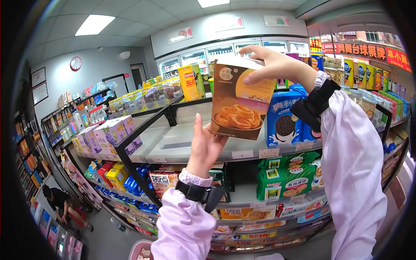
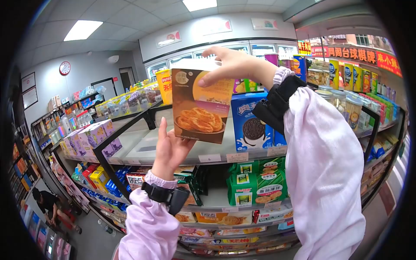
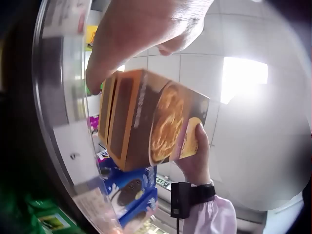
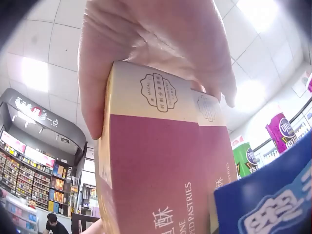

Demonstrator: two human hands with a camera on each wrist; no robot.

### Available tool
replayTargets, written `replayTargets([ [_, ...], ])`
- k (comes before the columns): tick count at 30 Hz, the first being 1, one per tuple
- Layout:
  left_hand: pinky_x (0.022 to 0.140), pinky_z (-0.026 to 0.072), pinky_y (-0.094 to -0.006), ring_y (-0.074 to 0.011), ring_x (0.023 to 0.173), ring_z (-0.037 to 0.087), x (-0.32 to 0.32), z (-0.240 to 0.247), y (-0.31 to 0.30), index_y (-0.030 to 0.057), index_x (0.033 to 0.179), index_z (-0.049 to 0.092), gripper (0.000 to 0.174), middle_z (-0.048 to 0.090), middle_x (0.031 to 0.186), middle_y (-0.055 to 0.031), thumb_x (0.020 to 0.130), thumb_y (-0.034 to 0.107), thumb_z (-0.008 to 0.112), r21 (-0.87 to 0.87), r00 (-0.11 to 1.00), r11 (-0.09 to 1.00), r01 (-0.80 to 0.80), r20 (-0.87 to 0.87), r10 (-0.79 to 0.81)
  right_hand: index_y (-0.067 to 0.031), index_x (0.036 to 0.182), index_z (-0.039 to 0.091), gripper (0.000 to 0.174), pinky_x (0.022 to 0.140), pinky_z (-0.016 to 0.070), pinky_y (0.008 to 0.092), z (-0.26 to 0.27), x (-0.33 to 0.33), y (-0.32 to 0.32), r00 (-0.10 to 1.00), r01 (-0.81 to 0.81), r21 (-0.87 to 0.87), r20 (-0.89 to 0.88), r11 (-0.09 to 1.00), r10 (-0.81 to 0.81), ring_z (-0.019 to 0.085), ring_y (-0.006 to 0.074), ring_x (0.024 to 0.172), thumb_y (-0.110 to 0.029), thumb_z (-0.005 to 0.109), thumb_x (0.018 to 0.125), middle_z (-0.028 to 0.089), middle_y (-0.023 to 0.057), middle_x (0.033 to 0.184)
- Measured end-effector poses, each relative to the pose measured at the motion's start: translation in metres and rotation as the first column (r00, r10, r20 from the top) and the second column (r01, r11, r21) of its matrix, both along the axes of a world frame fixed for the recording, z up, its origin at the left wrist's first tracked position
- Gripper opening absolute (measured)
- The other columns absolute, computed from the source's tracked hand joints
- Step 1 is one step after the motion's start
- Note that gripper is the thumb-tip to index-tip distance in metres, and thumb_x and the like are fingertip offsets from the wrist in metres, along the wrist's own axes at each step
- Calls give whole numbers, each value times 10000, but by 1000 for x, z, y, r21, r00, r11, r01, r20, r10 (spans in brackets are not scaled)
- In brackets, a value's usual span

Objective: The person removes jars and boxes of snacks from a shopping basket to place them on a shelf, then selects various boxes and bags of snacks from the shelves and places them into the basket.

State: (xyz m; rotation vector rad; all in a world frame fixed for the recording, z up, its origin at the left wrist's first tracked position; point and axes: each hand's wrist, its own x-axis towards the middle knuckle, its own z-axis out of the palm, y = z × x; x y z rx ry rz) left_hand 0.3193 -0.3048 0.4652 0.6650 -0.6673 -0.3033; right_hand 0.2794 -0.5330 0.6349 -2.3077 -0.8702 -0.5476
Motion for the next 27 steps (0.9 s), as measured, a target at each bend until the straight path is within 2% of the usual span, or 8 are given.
replayTargets([
  [3, 948, 372, -353, -228, 1078, 471, -1, 5, 20, -23, 1252, 381, 624, 489, 1193, -143, 869, 455, 501, 244, 897, 873, -423, -19, 441, -64, 1289, 362, 822, 925, 363, 311, -6, 16, -4, 1000, -23, -52, -10, 998, 22, 471, 235, 1080, -307, 771, 618, 478, 171, 1171],
  [4, 947, 377, -319, -215, 1109, 465, -7, 11, 26, -27, 1282, 353, 620, 470, 1215, -157, 854, 361, 578, 260, 856, 818, -512, 74, 512, -52, 1283, 363, 821, 924, 366, 309, -8, 20, -3, 997, -71, -72, -18, 995, 70, 478, 234, 1074, -306, 770, 617, 487, 171, 1162],
  [7, 1005, 329, -360, -279, 1206, 407, -19, 27, 27, -42, 1325, 281, 661, 369, 1316, -237, 849, 282, 606, 322, 675, 603, -730, 478, 562, -21, 1283, 355, 838, 926, 372, 309, -10, 28, 2, 995, -103, -156, -32, 982, 99, 490, 233, 1071, -310, 769, 614, 507, 177, 1148],
  [11, 1033, 282, -368, -273, 1277, 319, 0, 28, 20, -18, 1365, 227, 823, 337, 1351, -229, 765, 285, 703, 424, 625, 540, -727, 735, 264, 9, 1300, 331, 880, 937, 377, 320, -13, 35, 8, 994, -103, -271, -62, 957, 90, 491, 246, 1092, -324, 767, 612, 513, 195, 1153],
  [15, 1030, 278, -363, -216, 1229, 365, 0, 38, 5, 6, 1354, 259, 801, 400, 1312, -154, 749, 258, 720, 521, 734, 620, -587, 666, 135, 24, 1314, 308, 921, 936, 385, 327, -19, 38, 8, 988, -65, -269, -155, 961, 24, 495, 265, 1094, -354, 768, 613, 492, 219, 1180],
  [21, 922, 395, -297, -146, 1063, 499, 9, 32, -2, -5, 1265, 369, 593, 519, 1171, -84, 802, 210, 671, 535, 773, 646, -545, 618, 141, 18, 1349, 283, 977, 997, 321, 331, -20, 51, 2, 986, -44, -313, -165, 949, -8, 422, 289, 1191, -483, 732, 640, 427, 238, 1275],
  [24, 893, 411, -279, -127, 1021, 522, 4, 34, -6, -19, 1234, 400, 549, 545, 1131, -70, 818, 230, 657, 536, 760, 620, -573, 631, 157, 27, 1339, 313, 955, 1034, 268, 339, -21, 54, -2, 978, 51, -368, -171, 928, -122, 365, 310, 1241, -594, 635, 689, 385, 242, 1318],
  [27, 891, 401, -264, -119, 1018, 514, -3, 38, -9, -29, 1229, 409, 558, 549, 1122, -72, 834, 298, 630, 536, 759, 608, -586, 626, 179, 79, 1294, 353, 1007, 1039, 267, 348, -18, 41, 4, 978, 31, -396, -179, 918, -110, 335, 320, 1265, -717, 500, 694, 351, 260, 1339],
])
